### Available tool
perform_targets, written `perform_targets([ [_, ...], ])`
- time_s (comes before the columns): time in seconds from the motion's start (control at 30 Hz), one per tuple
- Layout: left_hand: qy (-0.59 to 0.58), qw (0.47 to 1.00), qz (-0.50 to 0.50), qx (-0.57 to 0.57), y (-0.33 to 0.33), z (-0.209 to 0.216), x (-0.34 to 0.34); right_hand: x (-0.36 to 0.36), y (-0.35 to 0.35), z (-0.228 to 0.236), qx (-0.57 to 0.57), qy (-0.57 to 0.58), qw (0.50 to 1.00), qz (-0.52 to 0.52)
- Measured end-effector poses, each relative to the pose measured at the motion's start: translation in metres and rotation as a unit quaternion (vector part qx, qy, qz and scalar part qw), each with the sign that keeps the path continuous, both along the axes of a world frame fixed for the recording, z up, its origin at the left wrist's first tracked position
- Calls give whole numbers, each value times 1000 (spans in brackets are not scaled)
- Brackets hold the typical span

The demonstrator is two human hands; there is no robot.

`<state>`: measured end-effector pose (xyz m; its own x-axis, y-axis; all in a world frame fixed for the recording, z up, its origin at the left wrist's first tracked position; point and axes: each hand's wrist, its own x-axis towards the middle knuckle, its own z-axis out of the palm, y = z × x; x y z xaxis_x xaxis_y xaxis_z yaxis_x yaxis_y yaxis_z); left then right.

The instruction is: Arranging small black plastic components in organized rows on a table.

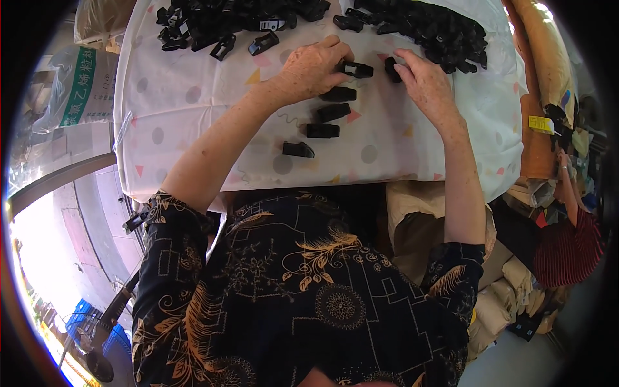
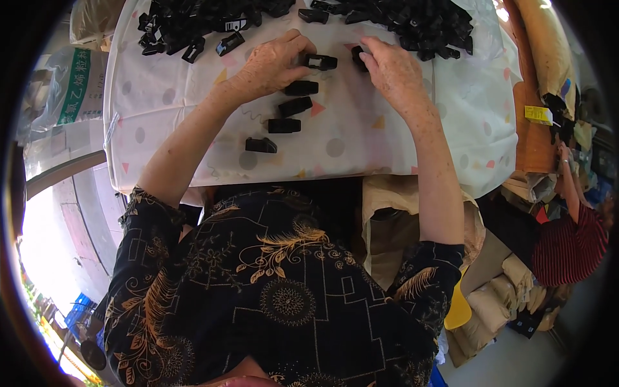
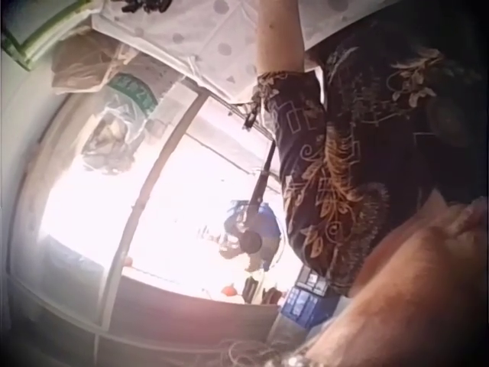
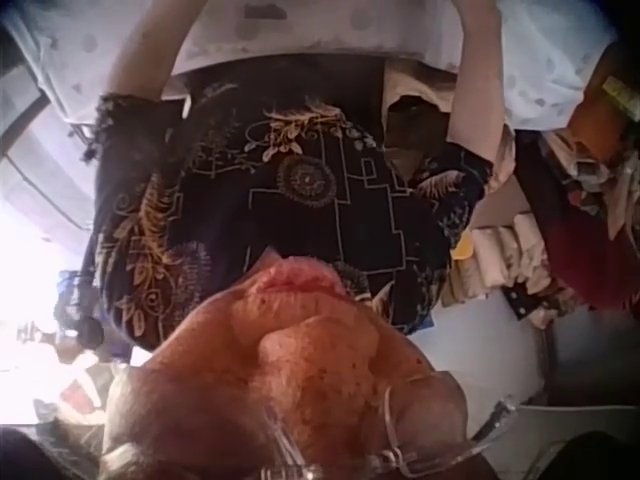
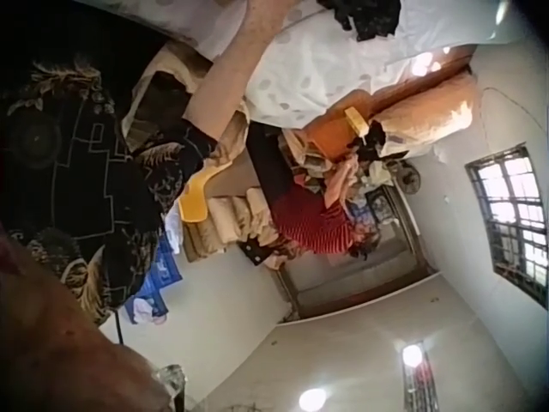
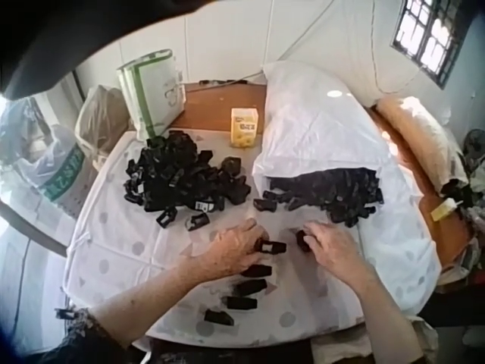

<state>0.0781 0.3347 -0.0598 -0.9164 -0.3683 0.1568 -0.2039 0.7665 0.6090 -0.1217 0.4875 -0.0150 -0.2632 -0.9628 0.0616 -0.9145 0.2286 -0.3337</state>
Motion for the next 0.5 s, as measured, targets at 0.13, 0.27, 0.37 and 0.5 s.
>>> perform_targets([
  [0.13, 9, 1000, 3, 0, -2, 0, 1, 8, 0, 15, 71, -4, 997, -37],
  [0.27, -14, 1000, -4, 16, -1, 3, -2, 1, 6, 17, -22, 70, 991, 111],
  [0.37, 68, 998, 16, -4, -2, -13, -2, -6, 0, 15, -18, 112, 978, 173],
  [0.5, 51, 999, 14, -6, -2, -8, -2, -12, 0, 8, 57, 35, 986, 151],
])
